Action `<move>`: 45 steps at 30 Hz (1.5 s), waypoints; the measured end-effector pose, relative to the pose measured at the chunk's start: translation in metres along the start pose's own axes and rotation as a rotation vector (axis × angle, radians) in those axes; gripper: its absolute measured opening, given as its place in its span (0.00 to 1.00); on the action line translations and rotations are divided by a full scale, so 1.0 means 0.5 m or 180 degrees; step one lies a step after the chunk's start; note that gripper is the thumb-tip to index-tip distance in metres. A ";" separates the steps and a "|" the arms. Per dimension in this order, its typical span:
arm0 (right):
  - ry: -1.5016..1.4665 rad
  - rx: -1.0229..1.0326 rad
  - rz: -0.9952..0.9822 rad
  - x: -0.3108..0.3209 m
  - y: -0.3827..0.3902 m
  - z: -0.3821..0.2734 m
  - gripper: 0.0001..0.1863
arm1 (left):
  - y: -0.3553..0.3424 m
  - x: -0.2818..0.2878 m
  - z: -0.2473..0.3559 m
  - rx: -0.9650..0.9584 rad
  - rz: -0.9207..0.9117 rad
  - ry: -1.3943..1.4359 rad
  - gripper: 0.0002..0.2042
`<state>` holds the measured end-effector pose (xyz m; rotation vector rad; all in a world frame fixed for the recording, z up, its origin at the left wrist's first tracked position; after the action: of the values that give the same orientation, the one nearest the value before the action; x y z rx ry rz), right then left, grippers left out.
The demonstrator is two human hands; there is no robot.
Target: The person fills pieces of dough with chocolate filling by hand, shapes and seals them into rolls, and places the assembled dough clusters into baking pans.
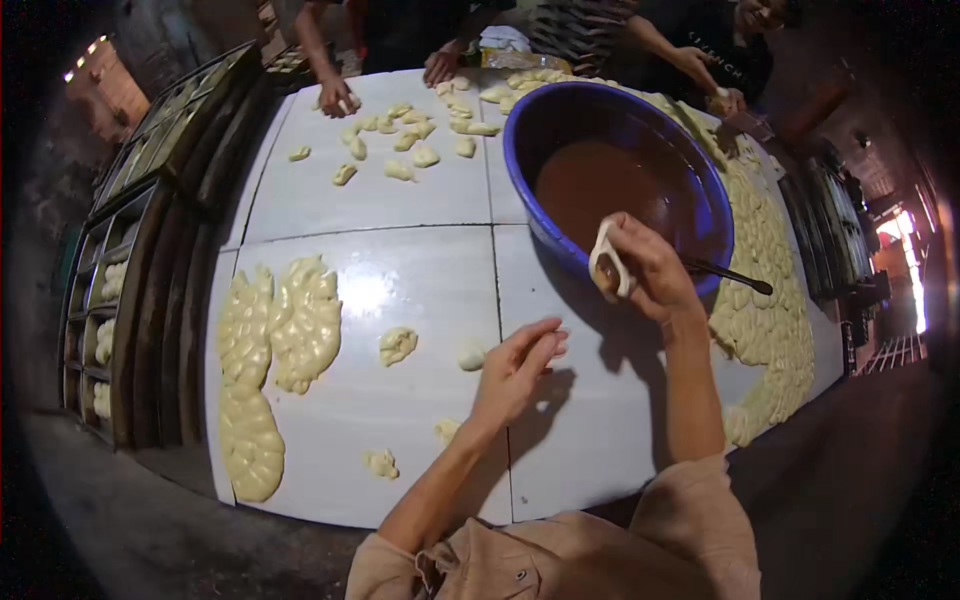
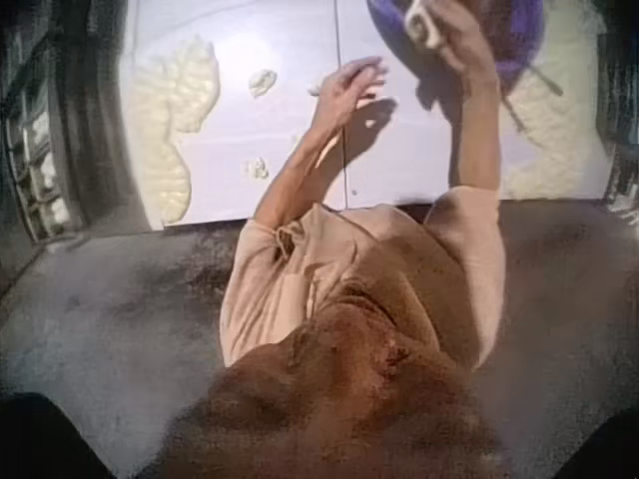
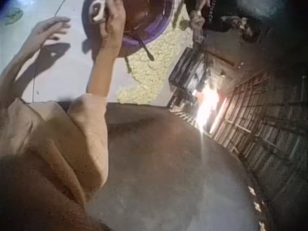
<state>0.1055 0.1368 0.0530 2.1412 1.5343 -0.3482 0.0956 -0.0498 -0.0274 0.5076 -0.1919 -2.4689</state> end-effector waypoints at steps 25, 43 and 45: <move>0.1646 0.0823 0.0841 -0.137 0.094 0.264 0.12 | 0.051 0.144 -0.008 -0.0031 0.1024 0.0576 0.16; 0.2338 0.2504 0.1182 -0.139 0.127 0.249 0.10 | 0.081 0.112 0.001 -0.0149 0.0311 0.0212 0.13; 0.2418 0.1978 0.1170 -0.129 0.112 0.258 0.12 | 0.081 0.119 -0.006 -0.0211 0.0367 -0.0284 0.14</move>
<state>0.1450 0.0030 -0.0137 3.2442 1.4434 0.1795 0.0744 -0.1176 -0.0387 0.3487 -0.1699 -2.3783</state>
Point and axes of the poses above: each hand's wrist, its own y-axis away from the middle knuckle, its own x-axis out of the back of the hand, z = x × y, the point moved 8 cm from there along -y, towards the middle knuckle, and after that the axes turned 6 degrees about -y, right-handed, at the moved point
